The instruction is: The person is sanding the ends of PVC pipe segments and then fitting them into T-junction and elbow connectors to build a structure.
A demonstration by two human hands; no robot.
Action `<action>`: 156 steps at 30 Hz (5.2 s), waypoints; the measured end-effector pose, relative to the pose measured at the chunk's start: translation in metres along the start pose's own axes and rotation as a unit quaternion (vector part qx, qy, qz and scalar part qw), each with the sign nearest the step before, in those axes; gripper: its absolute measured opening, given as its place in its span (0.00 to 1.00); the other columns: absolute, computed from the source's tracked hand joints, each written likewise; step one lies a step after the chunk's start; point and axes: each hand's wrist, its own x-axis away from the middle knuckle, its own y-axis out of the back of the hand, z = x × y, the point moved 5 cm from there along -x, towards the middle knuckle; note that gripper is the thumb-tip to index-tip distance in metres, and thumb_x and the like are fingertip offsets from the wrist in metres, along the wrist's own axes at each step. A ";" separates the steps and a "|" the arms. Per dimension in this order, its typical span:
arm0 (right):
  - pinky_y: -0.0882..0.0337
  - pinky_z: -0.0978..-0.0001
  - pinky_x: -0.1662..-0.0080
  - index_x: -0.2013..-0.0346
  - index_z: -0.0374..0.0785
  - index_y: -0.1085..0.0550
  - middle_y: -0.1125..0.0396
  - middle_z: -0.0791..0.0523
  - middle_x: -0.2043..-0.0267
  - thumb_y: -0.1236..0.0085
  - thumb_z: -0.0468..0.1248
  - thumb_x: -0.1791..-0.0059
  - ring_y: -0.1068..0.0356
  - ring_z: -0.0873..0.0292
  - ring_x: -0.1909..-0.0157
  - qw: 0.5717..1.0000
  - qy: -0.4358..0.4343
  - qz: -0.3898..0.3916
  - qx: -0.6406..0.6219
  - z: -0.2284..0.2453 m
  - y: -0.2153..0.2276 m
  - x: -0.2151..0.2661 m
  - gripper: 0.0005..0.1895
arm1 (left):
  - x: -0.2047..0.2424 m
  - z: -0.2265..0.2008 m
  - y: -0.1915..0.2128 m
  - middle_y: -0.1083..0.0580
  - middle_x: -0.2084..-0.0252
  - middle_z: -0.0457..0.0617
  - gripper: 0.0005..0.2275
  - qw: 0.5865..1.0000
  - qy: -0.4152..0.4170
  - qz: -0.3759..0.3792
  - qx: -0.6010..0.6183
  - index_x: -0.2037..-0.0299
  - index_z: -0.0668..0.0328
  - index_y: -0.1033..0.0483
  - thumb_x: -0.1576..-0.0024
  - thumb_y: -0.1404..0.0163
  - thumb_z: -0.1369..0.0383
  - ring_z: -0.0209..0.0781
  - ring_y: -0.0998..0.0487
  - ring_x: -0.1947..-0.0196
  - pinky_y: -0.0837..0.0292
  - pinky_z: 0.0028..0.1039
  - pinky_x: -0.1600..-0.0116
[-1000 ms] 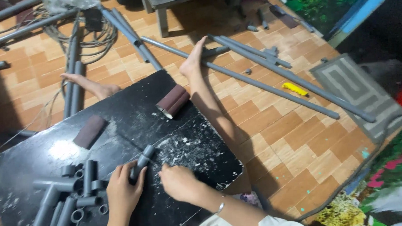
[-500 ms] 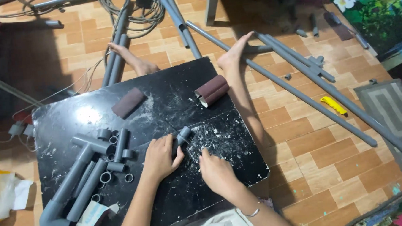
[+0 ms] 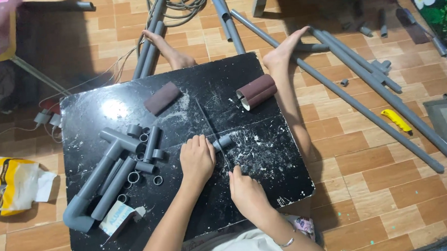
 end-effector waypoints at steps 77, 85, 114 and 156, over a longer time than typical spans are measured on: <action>0.25 0.58 0.74 0.57 0.31 0.37 0.29 0.47 0.79 0.67 0.42 0.43 0.26 0.48 0.79 0.975 -0.062 0.211 -0.038 -0.012 0.016 0.062 0.15 | -0.007 0.030 -0.020 0.30 0.73 0.53 0.03 0.999 0.017 -0.007 0.048 0.69 0.64 0.32 0.45 0.52 0.73 0.49 0.31 0.74 0.34 0.34 0.65; 0.25 0.61 0.75 0.56 0.28 0.34 0.28 0.47 0.79 0.66 0.41 0.44 0.26 0.49 0.80 0.980 -0.046 0.187 -0.051 -0.013 0.025 0.057 0.18 | -0.005 0.032 -0.024 0.30 0.72 0.56 0.04 0.998 -0.006 0.016 0.063 0.68 0.65 0.32 0.42 0.54 0.74 0.50 0.31 0.73 0.33 0.35 0.62; 0.29 0.63 0.81 0.66 0.27 0.36 0.32 0.46 0.82 0.62 0.34 0.43 0.30 0.49 0.85 0.997 0.015 0.001 -0.072 0.016 0.015 -0.004 0.13 | 0.004 0.006 -0.016 0.32 0.76 0.52 0.07 0.999 -0.043 -0.008 -0.016 0.72 0.62 0.34 0.42 0.52 0.74 0.47 0.31 0.75 0.33 0.32 0.65; 0.28 0.43 0.67 0.60 0.34 0.38 0.31 0.41 0.73 0.69 0.41 0.41 0.27 0.37 0.71 0.967 -0.089 0.212 -0.111 -0.023 -0.002 0.071 0.14 | 0.001 0.017 -0.019 0.31 0.74 0.54 0.08 0.999 0.014 0.001 -0.050 0.72 0.63 0.34 0.40 0.53 0.73 0.48 0.31 0.76 0.33 0.33 0.67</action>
